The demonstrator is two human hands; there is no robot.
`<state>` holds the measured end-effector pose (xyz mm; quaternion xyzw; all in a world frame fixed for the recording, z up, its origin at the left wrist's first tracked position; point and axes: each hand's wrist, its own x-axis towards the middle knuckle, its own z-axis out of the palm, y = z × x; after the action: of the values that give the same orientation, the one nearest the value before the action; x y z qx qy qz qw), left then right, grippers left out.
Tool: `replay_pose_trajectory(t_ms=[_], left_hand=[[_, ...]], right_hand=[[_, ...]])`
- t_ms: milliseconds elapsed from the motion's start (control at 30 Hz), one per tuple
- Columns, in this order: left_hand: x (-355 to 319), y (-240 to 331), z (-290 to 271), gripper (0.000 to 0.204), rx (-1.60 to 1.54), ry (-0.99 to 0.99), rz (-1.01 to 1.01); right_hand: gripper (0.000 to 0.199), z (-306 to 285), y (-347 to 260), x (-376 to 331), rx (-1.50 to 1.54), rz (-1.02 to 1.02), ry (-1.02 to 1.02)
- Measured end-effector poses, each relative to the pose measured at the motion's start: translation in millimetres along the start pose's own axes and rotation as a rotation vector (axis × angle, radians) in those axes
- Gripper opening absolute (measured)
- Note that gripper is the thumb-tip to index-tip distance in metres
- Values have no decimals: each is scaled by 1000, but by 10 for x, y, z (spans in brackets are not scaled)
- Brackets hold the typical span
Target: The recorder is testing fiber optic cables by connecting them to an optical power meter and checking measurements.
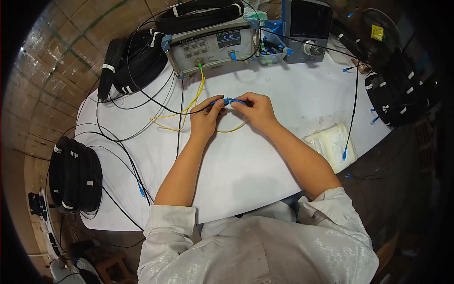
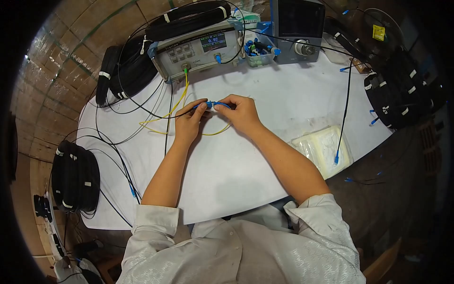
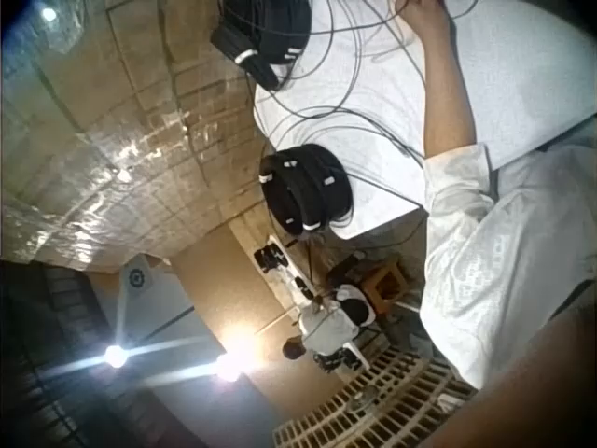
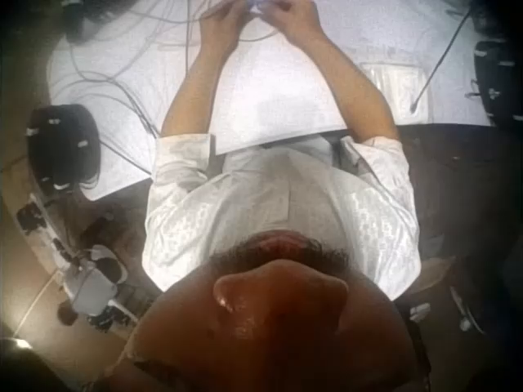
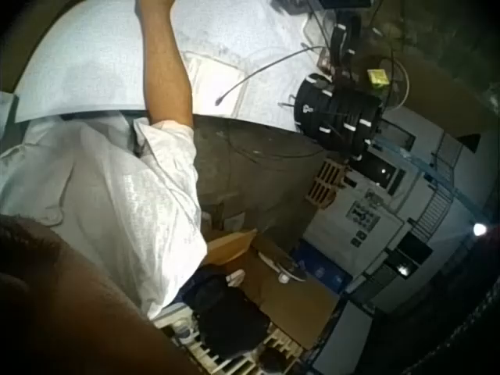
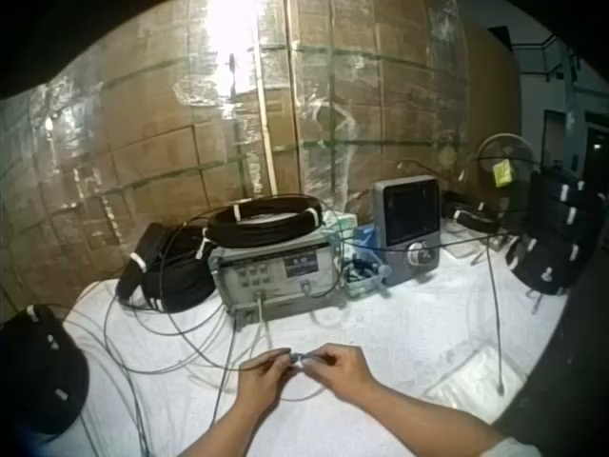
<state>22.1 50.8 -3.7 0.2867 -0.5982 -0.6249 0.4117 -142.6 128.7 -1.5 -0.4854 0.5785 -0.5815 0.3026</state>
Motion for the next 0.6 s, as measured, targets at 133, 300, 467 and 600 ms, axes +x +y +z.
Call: replay_pose_trajectory(t_ms=[133, 300, 467, 600], left_hand=[[-2, 21, 14, 25, -32, -5, 3], [19, 31, -66, 26, -107, -23, -72], [11, 8, -150, 29, -85, -70, -127], [24, 1, -104, 28, -77, -24, -22]], right_hand=[[17, 1, 11, -2, 0, -13, -5], [19, 5, -26, -7, 23, -3, -80], [17, 71, -75, -47, -147, -279, -73], [18, 3, -74, -42, -215, -214, -162]])
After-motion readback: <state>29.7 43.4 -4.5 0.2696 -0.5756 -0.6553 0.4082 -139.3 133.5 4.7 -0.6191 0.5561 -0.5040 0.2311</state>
